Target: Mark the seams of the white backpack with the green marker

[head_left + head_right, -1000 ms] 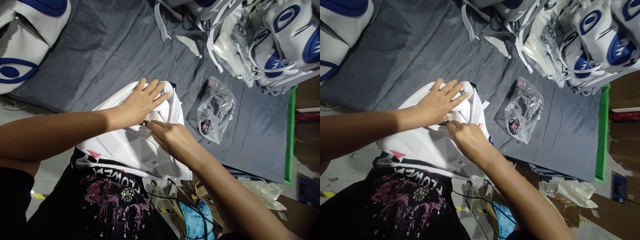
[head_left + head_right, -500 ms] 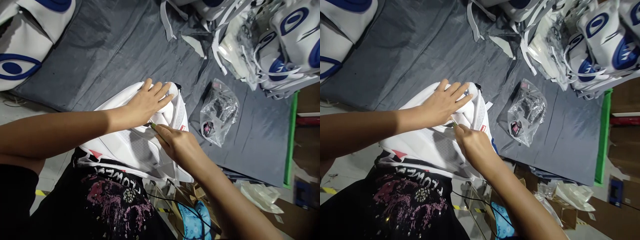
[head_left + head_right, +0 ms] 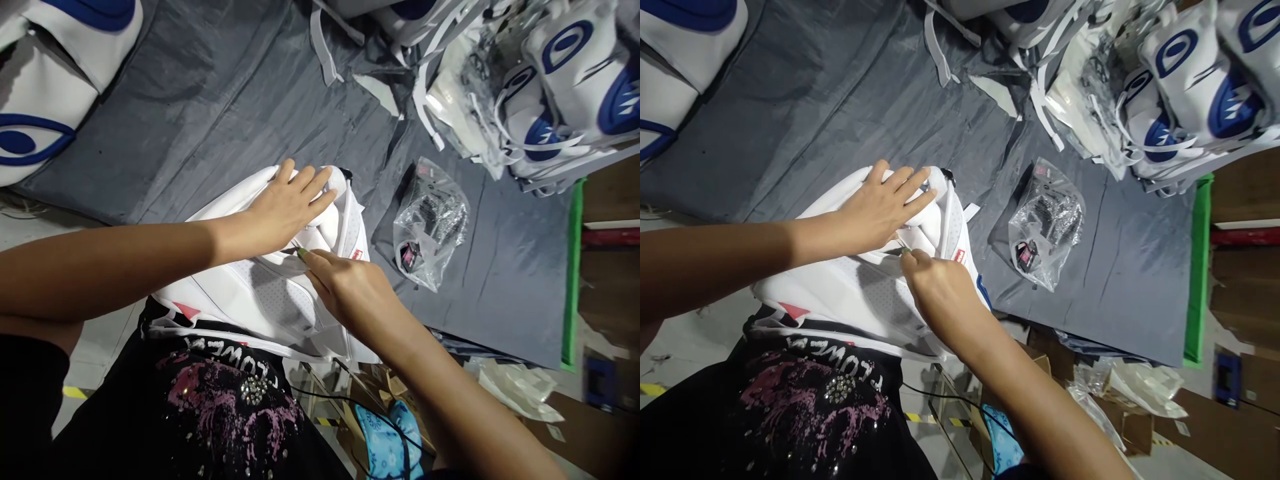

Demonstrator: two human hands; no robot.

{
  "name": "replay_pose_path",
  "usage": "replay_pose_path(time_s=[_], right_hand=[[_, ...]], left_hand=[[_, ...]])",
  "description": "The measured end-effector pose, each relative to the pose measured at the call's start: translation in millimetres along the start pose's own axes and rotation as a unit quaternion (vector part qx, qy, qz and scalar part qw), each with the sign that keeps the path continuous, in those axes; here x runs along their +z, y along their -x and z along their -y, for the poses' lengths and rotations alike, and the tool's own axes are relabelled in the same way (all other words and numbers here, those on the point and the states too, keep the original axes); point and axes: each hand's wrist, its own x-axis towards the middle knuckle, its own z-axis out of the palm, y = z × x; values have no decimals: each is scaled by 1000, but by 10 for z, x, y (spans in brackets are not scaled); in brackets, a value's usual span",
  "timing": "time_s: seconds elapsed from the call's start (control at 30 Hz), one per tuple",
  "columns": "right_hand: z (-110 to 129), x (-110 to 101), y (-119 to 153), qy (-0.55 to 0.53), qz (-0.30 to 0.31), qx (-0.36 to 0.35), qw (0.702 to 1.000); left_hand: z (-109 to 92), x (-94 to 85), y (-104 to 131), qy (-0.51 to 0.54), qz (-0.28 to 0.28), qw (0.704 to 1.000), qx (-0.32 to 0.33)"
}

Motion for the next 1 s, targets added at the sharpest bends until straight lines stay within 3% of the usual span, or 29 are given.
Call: replay_pose_path(time_s=[0.6,0.73,0.87,0.93,1.0], right_hand=[[62,-77,6,27,29,30,999],[60,-116,74,21,39,60,997],[19,30,187,-109,-60,69,990],[1,170,179,-240,-126,67,960],[-12,301,117,-384,-156,52,909]], left_hand=[[-11,-18,27,-41,-12,999,-3],[95,-141,15,-38,32,998,33],[217,-405,113,-9,137,990,2],[235,-508,180,11,159,987,-33],[220,-566,213,16,170,984,-56]])
